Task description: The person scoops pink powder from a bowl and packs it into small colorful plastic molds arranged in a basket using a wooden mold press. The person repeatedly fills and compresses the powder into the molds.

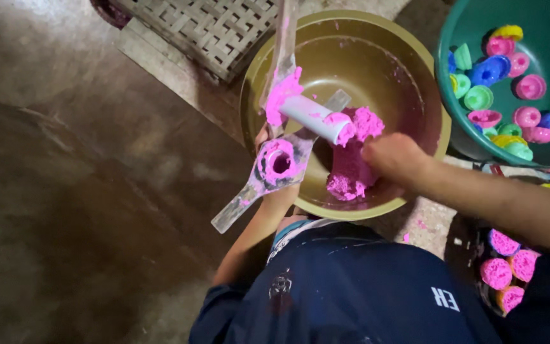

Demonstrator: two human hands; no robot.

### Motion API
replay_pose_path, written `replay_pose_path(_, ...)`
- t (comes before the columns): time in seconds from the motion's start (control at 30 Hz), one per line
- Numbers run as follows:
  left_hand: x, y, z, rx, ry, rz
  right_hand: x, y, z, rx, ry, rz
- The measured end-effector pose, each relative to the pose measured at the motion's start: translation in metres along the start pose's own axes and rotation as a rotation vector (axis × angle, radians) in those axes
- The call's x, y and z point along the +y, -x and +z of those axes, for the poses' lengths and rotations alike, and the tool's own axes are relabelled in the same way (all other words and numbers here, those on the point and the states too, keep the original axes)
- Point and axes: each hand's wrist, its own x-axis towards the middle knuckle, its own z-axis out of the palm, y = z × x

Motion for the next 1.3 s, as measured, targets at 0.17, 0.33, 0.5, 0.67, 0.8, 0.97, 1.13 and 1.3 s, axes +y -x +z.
replay_pose_path(0.17, 0.008, 0.003, -0.010, -0.056, -0.010, 0.023, -0.028, 0.025, 0.004, -0.177, -0.159, -0.039)
replay_pose_path(0.33, 0.009, 0.004, -0.017, -0.151, 0.092, -0.138, -0.040, 0.060, -0.032, -0.210, -0.120, -0.058)
replay_pose_path(0.5, 0.018, -0.025, -0.025, -0.156, -0.247, 0.059, 0.016, 0.138, -0.101, -0.199, -0.435, 0.122)
replay_pose_path(0.67, 0.042, -0.048, -0.019, -0.489, -0.537, 0.157, 0.020, 0.183, -0.176, -0.035, -0.208, 0.280)
replay_pose_path(0.8, 0.055, -0.034, 0.006, -0.515, -0.400, 0.401, -0.018, 0.154, -0.188, -0.032, 0.138, 0.218)
replay_pose_path(0.97, 0.050, -0.019, 0.014, -0.696, -0.084, 0.258, -0.056, 0.132, -0.141, 0.291, 0.297, -0.065)
replay_pose_path(1.13, 0.043, -0.037, -0.005, -0.874, -0.436, -0.024, -0.028, 0.204, -0.161, -0.003, 0.128, 0.302)
replay_pose_path(1.3, 0.054, -0.043, -0.002, -0.704, -0.289, 0.354, -0.047, 0.177, -0.182, 0.445, 0.280, 0.030)
